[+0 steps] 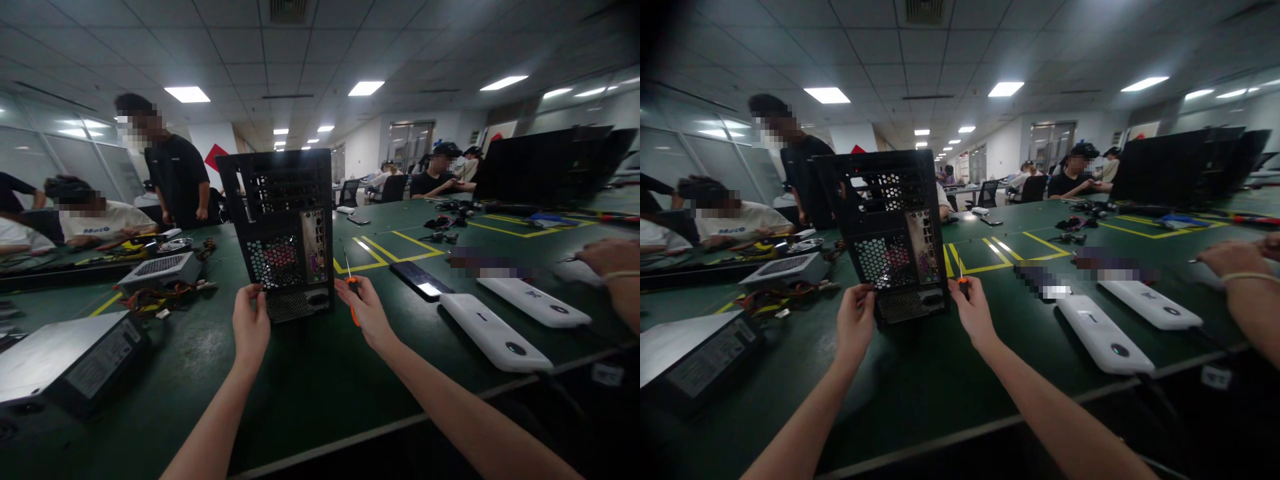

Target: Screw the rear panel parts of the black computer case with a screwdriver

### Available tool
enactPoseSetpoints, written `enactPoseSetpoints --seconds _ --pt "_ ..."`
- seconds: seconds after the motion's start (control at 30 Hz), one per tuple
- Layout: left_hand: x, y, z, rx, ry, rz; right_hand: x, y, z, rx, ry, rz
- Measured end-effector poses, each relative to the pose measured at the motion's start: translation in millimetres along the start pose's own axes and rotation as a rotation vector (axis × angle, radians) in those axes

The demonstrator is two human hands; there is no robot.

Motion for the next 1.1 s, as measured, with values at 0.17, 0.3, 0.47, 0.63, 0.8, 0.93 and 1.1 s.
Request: enactPoseSetpoints --seconds 0.17,0.3,0.47,0.63,0.8,0.93,1.1 --pt "5.3 -16.1 -8.2 0.004 0.104 -0.220 2.4 34.3 -32.6 -0.030 0.004 -0.137" --pt "26.3 -13.0 -12.2 -0.136 0.449 -0.674 15.4 39.3 -70.0 0.101 0.174 -0.147" --pt "32.5 -13.8 -16.6 -0.310 0.576 -0.997 27.9 22.6 -93.5 0.244 0.262 0.133" --pt "33.5 -16.0 -19.1 -0.373 0.658 -1.075 32.3 14.3 -103.9 0.268 0.271 0.196" --pt "36.0 -15.7 -19.8 -0.374 0.684 -1.061 31.6 12.6 -108.4 0.264 0.278 0.204" --pt "36.8 -17.4 -20.3 -0.373 0.707 -1.048 30.5 11.4 -107.4 0.264 0.281 0.187" --pt "36.1 -17.7 -19.3 -0.315 0.735 -0.981 28.0 10.6 -106.2 0.243 0.267 0.108"
Point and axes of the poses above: each hand's wrist, its own z-axis towards the middle knuckle, its own x-axis out of the palm, y = z × x, the point moved 3 cm from there along z, towards the middle knuckle, and after that the axes turned 11 degrees about y, right-handed, at the moved point
